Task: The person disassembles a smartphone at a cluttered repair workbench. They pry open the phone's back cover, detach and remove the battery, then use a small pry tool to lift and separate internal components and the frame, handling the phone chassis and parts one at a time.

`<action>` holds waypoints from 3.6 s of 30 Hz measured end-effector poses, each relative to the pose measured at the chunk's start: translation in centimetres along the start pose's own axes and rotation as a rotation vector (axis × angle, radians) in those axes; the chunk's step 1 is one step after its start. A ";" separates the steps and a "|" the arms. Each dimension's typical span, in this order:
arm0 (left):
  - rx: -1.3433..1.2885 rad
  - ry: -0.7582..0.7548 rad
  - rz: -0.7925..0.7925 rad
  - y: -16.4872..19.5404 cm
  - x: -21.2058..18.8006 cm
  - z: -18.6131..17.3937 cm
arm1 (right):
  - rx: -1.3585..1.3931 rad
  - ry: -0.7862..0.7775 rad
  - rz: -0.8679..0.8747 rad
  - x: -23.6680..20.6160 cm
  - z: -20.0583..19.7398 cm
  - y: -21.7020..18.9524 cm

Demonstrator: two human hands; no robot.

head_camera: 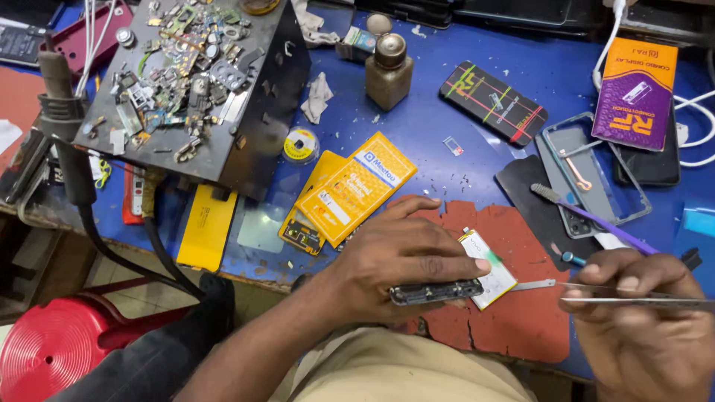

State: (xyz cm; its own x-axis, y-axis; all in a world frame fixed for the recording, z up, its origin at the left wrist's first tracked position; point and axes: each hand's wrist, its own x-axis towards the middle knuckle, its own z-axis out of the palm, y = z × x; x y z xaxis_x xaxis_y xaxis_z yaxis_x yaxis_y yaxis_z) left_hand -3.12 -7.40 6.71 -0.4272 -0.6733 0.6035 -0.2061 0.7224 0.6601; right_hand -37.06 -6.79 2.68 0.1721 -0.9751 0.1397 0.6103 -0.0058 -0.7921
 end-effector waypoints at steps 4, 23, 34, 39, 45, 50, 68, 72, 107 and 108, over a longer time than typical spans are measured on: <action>-0.006 -0.054 0.036 -1.1 0.0 0.3 | -0.390 -0.113 -0.063 -1.7 4.7 -0.9; 0.031 -0.079 -0.015 -1.8 -0.7 1.6 | -1.116 -0.412 -0.508 1.1 12.2 0.0; 0.117 -0.082 0.008 -1.5 -0.7 1.6 | -1.209 -0.551 -0.582 1.4 12.2 -0.5; 0.020 -0.115 -0.006 -1.2 -0.8 1.7 | -1.114 -0.549 -0.544 1.5 11.5 -0.1; -0.072 -0.153 0.007 -1.3 -0.9 2.0 | -0.973 -0.480 -0.561 1.3 10.4 1.7; -0.133 -0.170 0.027 -1.4 -0.9 2.0 | -0.904 -0.445 -0.547 0.8 9.4 2.6; -0.113 -0.143 -0.007 -1.0 -0.7 1.3 | -0.903 -0.491 -0.474 0.5 8.4 1.6; -0.042 -0.119 -0.022 -0.7 -0.5 1.2 | -0.952 -0.549 -0.468 1.1 9.1 0.4; -0.046 -0.169 -0.005 -0.6 -0.2 1.6 | -0.922 -0.664 -0.587 2.4 10.2 0.2; -0.062 -0.175 -0.002 -0.6 -0.2 1.6 | -0.902 -0.669 -0.596 2.4 10.0 0.3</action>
State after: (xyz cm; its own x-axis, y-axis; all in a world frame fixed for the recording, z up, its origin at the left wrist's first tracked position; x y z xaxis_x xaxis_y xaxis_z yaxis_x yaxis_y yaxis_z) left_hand -4.32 -7.43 5.50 -0.5742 -0.6332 0.5189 -0.1545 0.7063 0.6909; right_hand -28.74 -6.96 8.66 0.5695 -0.4692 0.6749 0.0319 -0.8078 -0.5885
